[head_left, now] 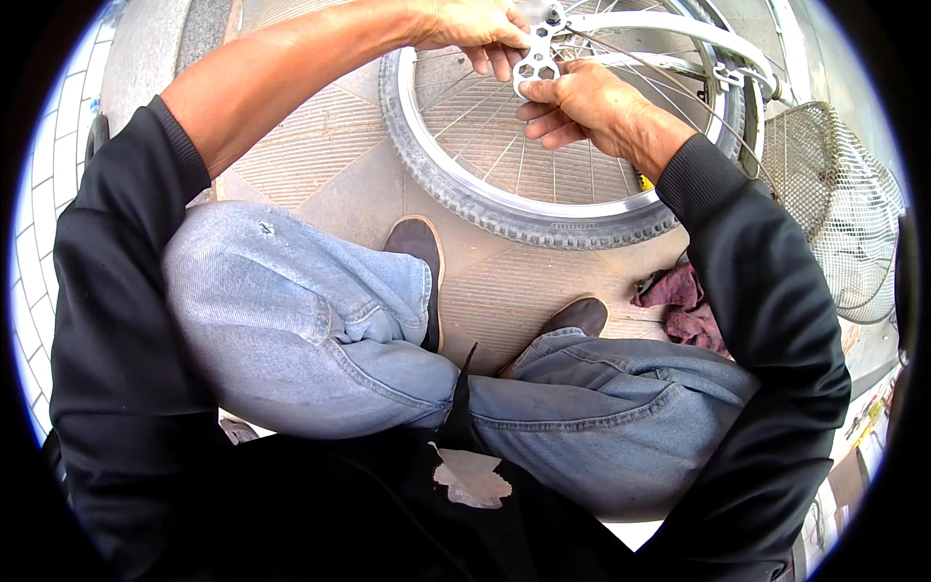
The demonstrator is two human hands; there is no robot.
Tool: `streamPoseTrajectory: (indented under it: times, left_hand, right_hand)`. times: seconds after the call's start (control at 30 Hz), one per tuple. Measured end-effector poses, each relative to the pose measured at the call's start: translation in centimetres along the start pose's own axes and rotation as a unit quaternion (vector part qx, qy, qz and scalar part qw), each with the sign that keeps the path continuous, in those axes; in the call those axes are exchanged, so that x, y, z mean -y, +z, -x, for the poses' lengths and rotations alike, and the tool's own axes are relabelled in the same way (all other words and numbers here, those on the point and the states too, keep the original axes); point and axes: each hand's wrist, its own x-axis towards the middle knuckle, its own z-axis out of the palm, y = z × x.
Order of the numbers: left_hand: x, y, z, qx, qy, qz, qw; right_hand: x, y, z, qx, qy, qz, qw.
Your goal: The person sits on the ground and uses a multi-tool to adjust the hub and spokes of a bicycle wheel. They manipulate the tool around the central hub area, tightening or loosening components while holding the wheel steady.
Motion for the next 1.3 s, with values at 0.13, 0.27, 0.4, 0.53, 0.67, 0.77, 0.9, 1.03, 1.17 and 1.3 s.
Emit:
streamPoseTrajectory:
  times: [0.13, 0.27, 0.4, 0.53, 0.67, 0.77, 0.9, 1.03, 1.17, 1.3]
  left_hand:
    - [-2.1, -1.3, 0.5, -0.044, -0.034, -0.192, 0.980]
    - [-1.6, -1.6, -0.9, -0.208, 0.203, -0.255, 0.922]
    - [-4.8, 0.6, 1.6, -0.196, 0.201, -0.320, 0.905]
    - [-1.7, -0.4, -1.6, -0.211, 0.283, -0.423, 0.835]
    - [-2.2, 0.1, 0.4, -0.210, 0.304, -0.414, 0.832]
    - [-2.3, -0.1, 0.0, -0.219, 0.320, -0.426, 0.817]
    - [-2.7, 0.5, -0.5, -0.224, 0.221, -0.437, 0.842]
    - [-3.3, 0.9, -0.2, -0.242, 0.189, -0.423, 0.852]
    - [-3.5, 0.8, 0.0, -0.210, 0.265, -0.393, 0.855]
    - [-2.2, 0.5, -1.3, -0.205, 0.290, -0.387, 0.851]
  right_hand:
    - [0.0, -0.4, 0.1, -0.009, -0.002, -0.039, 0.999]
    - [0.1, -0.6, 0.4, -0.008, -0.005, -0.038, 0.999]
    - [-0.5, -1.0, 0.5, -0.011, -0.008, -0.048, 0.999]
    - [-0.1, -0.9, 0.5, -0.026, -0.001, -0.027, 0.999]
    - [-0.2, -1.2, 0.3, -0.020, -0.023, -0.037, 0.999]
    - [0.1, -1.7, 0.6, -0.011, -0.015, -0.088, 0.996]
    - [0.2, -1.8, 0.5, -0.006, 0.006, -0.081, 0.997]
    - [-0.1, -1.6, 0.2, -0.002, 0.000, -0.101, 0.995]
    - [-0.6, -1.8, -0.3, 0.002, -0.004, -0.101, 0.995]
    - [-1.0, -1.9, -0.5, -0.002, 0.006, -0.125, 0.992]
